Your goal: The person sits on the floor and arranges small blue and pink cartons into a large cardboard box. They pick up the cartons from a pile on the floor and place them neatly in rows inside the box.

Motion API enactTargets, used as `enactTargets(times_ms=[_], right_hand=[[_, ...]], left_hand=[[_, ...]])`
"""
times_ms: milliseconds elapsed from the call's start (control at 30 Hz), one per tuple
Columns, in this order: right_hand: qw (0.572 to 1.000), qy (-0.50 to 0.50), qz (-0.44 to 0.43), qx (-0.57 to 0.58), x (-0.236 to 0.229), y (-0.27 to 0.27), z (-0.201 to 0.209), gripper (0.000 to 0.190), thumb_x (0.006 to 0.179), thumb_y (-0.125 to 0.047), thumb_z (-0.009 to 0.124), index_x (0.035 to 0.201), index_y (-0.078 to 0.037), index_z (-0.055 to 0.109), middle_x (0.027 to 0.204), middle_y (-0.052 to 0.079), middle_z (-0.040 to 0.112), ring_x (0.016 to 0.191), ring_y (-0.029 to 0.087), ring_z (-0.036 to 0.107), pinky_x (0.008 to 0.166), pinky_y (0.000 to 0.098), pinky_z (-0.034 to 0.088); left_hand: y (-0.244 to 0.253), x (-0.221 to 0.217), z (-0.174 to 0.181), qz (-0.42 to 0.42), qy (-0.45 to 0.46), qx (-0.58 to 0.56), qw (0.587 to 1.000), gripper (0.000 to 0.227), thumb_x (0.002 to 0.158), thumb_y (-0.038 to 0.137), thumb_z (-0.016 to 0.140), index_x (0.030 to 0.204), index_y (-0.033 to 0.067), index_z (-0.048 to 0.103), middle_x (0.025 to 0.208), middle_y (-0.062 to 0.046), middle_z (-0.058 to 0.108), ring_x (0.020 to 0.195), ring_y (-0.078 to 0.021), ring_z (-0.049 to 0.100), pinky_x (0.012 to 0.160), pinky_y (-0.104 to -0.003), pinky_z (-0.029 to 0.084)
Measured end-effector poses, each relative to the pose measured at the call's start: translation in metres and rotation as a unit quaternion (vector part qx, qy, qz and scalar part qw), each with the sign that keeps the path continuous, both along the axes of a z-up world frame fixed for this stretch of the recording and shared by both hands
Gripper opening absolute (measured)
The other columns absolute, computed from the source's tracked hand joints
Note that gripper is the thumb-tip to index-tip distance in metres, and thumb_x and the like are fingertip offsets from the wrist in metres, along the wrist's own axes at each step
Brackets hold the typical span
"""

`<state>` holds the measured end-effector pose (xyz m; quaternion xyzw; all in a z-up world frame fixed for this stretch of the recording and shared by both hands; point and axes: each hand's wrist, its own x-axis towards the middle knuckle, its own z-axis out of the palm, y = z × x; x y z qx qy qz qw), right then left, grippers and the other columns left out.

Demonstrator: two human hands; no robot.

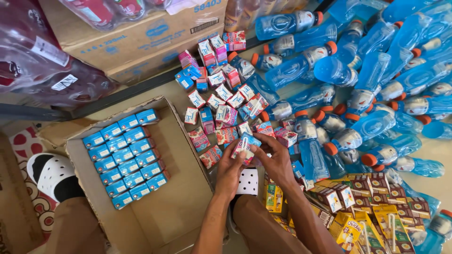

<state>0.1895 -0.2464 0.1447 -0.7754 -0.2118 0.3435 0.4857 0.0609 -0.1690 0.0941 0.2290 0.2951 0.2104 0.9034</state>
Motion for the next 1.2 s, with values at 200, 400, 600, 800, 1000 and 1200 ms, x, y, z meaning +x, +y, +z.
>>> enactTargets(times_ms=[200,400,600,800,1000,1200], right_hand=[[0.999,-0.034,0.007,0.012,-0.001,0.010,0.008,0.051,0.090,-0.023,0.076,0.135,-0.002,0.065,0.107,0.004,0.073,0.086,0.009,0.065,0.074,0.0256,0.055],[0.994,-0.020,0.102,0.017,0.005,0.019,0.018,0.053,0.091,-0.020,0.075,0.140,-0.004,0.062,0.111,0.005,0.067,0.092,0.010,0.062,0.079,0.0276,0.052],[0.968,-0.102,0.217,0.070,-0.008,0.060,0.066,0.049,0.092,-0.016,0.075,0.138,-0.004,0.061,0.122,0.009,0.065,0.107,0.017,0.064,0.092,0.0316,0.053],[0.937,-0.205,0.276,0.062,-0.030,0.102,0.082,0.053,0.085,-0.018,0.080,0.135,-0.007,0.065,0.116,0.012,0.064,0.103,0.024,0.066,0.084,0.0363,0.057],[0.881,-0.308,0.356,0.049,-0.059,0.154,0.101,0.048,0.087,-0.017,0.078,0.131,-0.005,0.064,0.124,0.016,0.065,0.113,0.037,0.065,0.091,0.0441,0.054],[0.821,-0.402,0.398,0.080,-0.077,0.180,0.064,0.046,0.085,-0.010,0.076,0.129,-0.003,0.063,0.125,0.018,0.063,0.114,0.040,0.061,0.094,0.0472,0.052]], left_hand=[[0.002,-0.006,-0.011,0.038,0.068,0.029,0.997,0.057,0.093,0.024,0.078,0.142,0.0045,0.057,0.121,-0.008,0.068,0.093,-0.0155,0.061,0.073,-0.030,0.051],[0.020,-0.016,0.007,0.080,-0.014,0.073,0.994,0.057,0.092,0.018,0.076,0.143,0.0060,0.053,0.132,-0.005,0.064,0.112,-0.0116,0.062,0.097,-0.029,0.052],[0.032,-0.031,-0.012,0.131,-0.128,-0.001,0.983,0.052,0.096,0.005,0.076,0.139,0.0004,0.047,0.134,-0.013,0.061,0.123,-0.0201,0.062,0.109,-0.037,0.050],[0.073,-0.056,0.022,0.192,-0.170,-0.009,0.967,0.064,0.094,0.003,0.073,0.152,0.0000,0.044,0.139,-0.013,0.060,0.126,-0.0220,0.059,0.114,-0.038,0.045],[0.094,-0.085,-0.014,0.263,-0.185,0.003,0.947,0.070,0.096,0.004,0.071,0.157,0.0043,0.038,0.143,-0.016,0.057,0.128,-0.0245,0.058,0.114,-0.039,0.045],[0.110,-0.092,-0.027,0.309,-0.153,0.007,0.939,0.065,0.097,0.009,0.069,0.155,0.0040,0.039,0.147,-0.010,0.055,0.137,-0.0190,0.053,0.123,-0.038,0.040]])
